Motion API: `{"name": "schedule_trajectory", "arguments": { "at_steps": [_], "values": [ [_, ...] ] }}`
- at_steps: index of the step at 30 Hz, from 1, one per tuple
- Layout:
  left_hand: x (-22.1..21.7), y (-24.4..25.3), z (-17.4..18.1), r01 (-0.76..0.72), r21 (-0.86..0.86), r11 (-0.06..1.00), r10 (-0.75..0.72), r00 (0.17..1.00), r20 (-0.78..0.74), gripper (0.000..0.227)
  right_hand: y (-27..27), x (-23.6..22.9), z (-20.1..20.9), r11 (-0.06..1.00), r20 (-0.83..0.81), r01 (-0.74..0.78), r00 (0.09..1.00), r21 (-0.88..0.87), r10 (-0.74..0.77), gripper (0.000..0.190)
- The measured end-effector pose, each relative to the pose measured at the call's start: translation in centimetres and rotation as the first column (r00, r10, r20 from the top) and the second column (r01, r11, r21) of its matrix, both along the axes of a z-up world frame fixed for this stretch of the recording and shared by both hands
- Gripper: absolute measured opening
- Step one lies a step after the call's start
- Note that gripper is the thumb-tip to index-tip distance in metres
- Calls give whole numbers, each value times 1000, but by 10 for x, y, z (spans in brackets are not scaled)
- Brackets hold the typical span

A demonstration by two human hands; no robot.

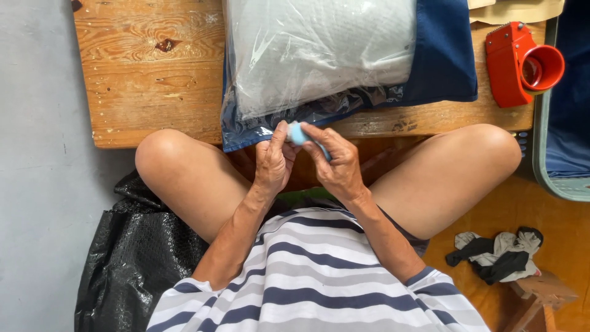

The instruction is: A person uses a small blue tool to rub or brush the seams and surfaces of a blue tote bag and a plastic-wrapped pillow.

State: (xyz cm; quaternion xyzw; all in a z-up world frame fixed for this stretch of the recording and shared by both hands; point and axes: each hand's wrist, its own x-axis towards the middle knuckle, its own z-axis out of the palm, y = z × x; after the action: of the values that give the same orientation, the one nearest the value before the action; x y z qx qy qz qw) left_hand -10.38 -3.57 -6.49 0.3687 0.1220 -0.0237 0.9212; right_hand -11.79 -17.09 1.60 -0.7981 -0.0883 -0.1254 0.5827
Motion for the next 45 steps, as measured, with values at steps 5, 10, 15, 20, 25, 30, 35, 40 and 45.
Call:
{"name": "schedule_trajectory", "arguments": {
  "at_steps": [5,10,15,20,25,30,35,40,45],
  "values": [
    [-2,-1,40,91,0,996,-91,995,-36,36,-33,13,-1,987,45,152,988,-56,-150,27],
    [0,9,-35,56,22,998,-55,997,-48,32,-5,2,17,992,-66,-71,995,106,78,27],
    [-9,13,-32,3,-82,997,-14,990,-139,48,-8,-9,22,960,-72,-202,973,195,219,31],
    [12,-21,43,111,-72,991,-117,990,-76,27,-23,8,9,1000,46,21,999,3,-21,30],
    [8,-16,55,173,-10,985,-173,985,-4,28,-42,11,-7,957,104,251,966,-146,-237,27],
    [9,-2,-42,124,-2,992,-124,992,-25,25,-15,4,4,996,-108,-66,992,59,72,29],
    [7,-8,11,123,3,992,-123,992,12,26,-35,8,-9,992,-140,99,986,75,-87,28],
    [8,-13,3,138,-24,990,-138,990,22,27,-34,6,-8,980,-170,188,970,69,-175,28],
    [12,-6,-37,79,6,997,-79,996,-29,23,-8,1,3,998,-76,32,997,60,-27,29]
  ]
}}
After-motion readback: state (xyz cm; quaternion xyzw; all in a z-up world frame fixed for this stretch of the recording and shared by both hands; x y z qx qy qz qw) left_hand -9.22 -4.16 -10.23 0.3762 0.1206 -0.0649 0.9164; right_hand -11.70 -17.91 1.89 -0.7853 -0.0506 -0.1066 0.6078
